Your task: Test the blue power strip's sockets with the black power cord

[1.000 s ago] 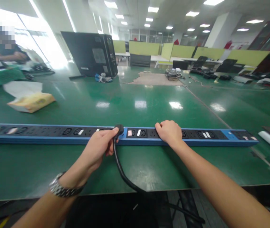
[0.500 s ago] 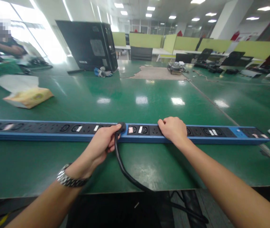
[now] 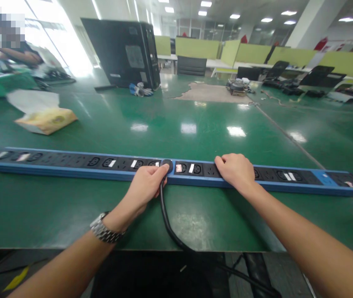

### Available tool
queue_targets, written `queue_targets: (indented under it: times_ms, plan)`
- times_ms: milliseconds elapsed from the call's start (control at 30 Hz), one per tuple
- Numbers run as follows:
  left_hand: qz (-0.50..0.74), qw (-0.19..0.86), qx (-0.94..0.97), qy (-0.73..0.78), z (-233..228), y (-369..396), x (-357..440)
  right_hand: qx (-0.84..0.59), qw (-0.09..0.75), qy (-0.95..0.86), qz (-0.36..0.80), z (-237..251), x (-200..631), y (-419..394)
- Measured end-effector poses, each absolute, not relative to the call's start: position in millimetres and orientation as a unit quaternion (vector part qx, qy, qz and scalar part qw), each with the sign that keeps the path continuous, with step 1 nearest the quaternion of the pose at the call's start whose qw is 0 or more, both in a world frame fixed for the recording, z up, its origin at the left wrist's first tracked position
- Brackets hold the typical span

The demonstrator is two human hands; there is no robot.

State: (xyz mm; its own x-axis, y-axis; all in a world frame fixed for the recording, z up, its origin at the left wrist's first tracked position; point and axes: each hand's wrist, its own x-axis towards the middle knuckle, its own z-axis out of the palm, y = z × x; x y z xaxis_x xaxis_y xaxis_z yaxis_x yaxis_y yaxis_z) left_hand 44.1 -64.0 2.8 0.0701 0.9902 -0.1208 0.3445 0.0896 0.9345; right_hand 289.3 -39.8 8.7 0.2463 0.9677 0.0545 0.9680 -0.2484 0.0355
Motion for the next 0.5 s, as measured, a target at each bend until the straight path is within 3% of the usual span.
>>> queue_targets:
  times_ms: [100,300,500]
  plan:
    - [0.327,0.405,0.618,0.589,10.8,-59.2,34.9,-0.792,0.000,-0.609,-0.024,9.2,289.3,-38.9]
    - [0.271,0.209,0.739,0.581,46.7,-41.6,21.5,-0.794,0.000,-0.608,0.004,8.4,291.3,-36.8]
    - [0.124,0.220,0.793,0.554,45.7,-28.6,34.5,-0.772,0.009,-0.635,0.014,8.5,292.6,-38.7]
